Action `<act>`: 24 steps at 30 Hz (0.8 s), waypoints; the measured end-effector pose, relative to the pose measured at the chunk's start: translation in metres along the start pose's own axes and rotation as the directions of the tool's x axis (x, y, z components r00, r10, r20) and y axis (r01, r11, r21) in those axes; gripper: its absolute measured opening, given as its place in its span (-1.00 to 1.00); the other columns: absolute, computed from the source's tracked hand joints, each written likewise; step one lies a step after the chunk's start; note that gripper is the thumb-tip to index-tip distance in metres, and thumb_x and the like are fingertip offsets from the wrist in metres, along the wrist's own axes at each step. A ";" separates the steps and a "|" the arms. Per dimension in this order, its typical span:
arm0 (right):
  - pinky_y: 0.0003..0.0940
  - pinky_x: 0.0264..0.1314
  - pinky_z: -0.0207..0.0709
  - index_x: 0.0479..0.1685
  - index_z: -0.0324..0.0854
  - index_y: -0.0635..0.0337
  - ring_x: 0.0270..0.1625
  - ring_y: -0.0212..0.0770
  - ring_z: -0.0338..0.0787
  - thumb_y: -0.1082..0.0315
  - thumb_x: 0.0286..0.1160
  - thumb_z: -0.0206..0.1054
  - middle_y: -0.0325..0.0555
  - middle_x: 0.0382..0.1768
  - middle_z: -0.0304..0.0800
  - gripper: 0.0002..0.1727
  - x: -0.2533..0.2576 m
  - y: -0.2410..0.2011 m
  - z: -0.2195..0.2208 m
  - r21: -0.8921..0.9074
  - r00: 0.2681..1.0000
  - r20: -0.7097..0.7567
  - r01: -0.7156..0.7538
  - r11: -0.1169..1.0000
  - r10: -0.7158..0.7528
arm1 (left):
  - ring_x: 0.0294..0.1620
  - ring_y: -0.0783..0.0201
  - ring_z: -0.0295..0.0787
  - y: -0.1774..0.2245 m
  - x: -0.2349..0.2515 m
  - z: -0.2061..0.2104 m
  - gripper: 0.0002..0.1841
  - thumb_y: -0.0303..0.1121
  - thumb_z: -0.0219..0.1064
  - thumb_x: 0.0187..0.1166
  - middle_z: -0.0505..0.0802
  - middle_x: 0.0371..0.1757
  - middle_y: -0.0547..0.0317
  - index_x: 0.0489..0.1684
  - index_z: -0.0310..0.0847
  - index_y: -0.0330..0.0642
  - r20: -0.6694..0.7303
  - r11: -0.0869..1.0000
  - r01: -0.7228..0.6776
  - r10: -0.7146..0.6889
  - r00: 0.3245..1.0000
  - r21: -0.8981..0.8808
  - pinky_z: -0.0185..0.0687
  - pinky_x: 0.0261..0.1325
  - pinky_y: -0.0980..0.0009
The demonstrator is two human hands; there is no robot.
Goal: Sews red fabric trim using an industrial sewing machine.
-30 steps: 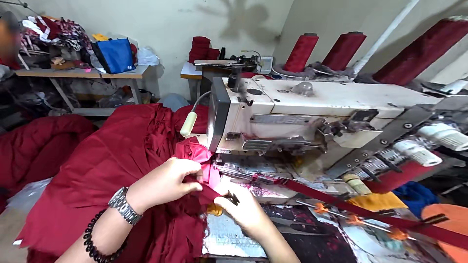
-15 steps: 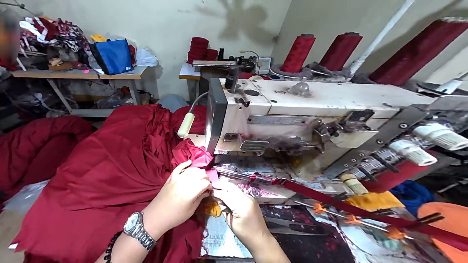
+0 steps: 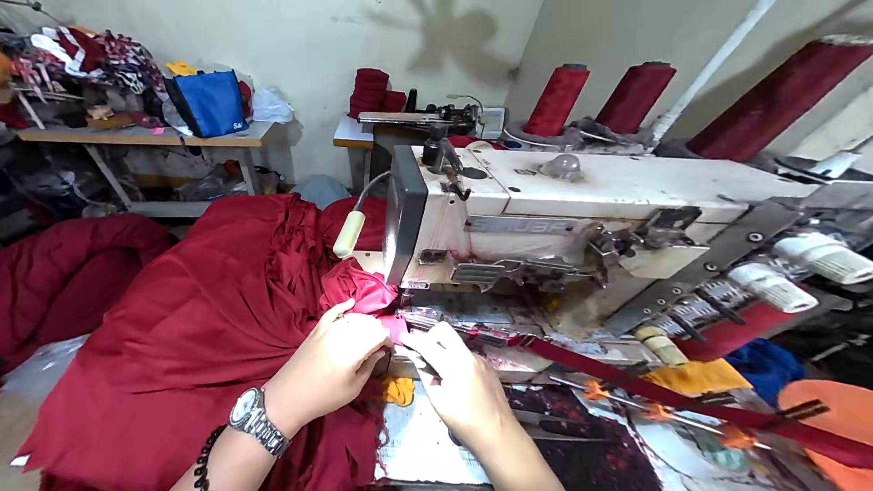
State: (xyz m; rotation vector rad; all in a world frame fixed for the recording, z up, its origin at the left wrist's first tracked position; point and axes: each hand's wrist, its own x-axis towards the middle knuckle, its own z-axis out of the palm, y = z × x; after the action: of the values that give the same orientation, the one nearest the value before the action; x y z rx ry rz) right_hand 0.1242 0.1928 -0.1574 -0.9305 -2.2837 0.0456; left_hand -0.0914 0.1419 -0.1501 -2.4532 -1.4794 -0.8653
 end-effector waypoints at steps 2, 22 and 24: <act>-0.17 -0.53 0.71 0.06 0.90 -0.15 -0.37 -0.14 0.89 0.35 0.24 0.32 -0.08 -0.01 0.89 -0.60 -0.006 -0.003 0.004 -0.037 0.998 -0.060 0.028 0.999 -0.030 | 0.31 0.30 0.78 -0.001 0.000 0.000 -0.72 -0.29 0.11 0.76 0.88 0.14 0.31 0.12 0.79 0.08 0.010 1.000 -0.008 0.008 1.000 0.005 0.44 0.60 -0.03; 0.10 0.23 0.70 0.35 0.72 0.14 0.26 0.17 0.83 0.11 0.69 0.17 0.10 0.26 0.82 -0.56 0.001 -0.050 -0.039 -0.035 0.933 0.196 -0.302 0.953 0.302 | 0.29 -0.02 0.73 -0.051 0.071 -0.007 -0.55 0.03 0.32 0.67 0.77 0.27 -0.04 0.30 0.71 -0.10 0.164 0.678 0.723 -0.704 0.691 -0.135 0.60 0.37 -0.13; 0.10 0.32 0.65 0.36 0.70 0.21 0.27 0.21 0.81 0.25 0.66 0.18 0.16 0.25 0.81 -0.58 0.002 -0.050 -0.046 -0.020 0.927 0.211 -0.313 0.950 0.310 | 0.23 -0.09 0.74 -0.059 0.066 -0.002 -0.56 -0.03 0.38 0.64 0.75 0.24 -0.10 0.31 0.70 -0.13 0.174 0.606 0.783 -0.763 0.622 -0.140 0.62 0.30 -0.19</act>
State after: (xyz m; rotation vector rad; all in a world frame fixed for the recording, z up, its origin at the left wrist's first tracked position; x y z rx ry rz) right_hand 0.1199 0.1471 -0.1074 -1.3298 -2.2988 0.3120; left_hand -0.1192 0.2209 -0.1221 -1.9013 -2.7060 -1.0598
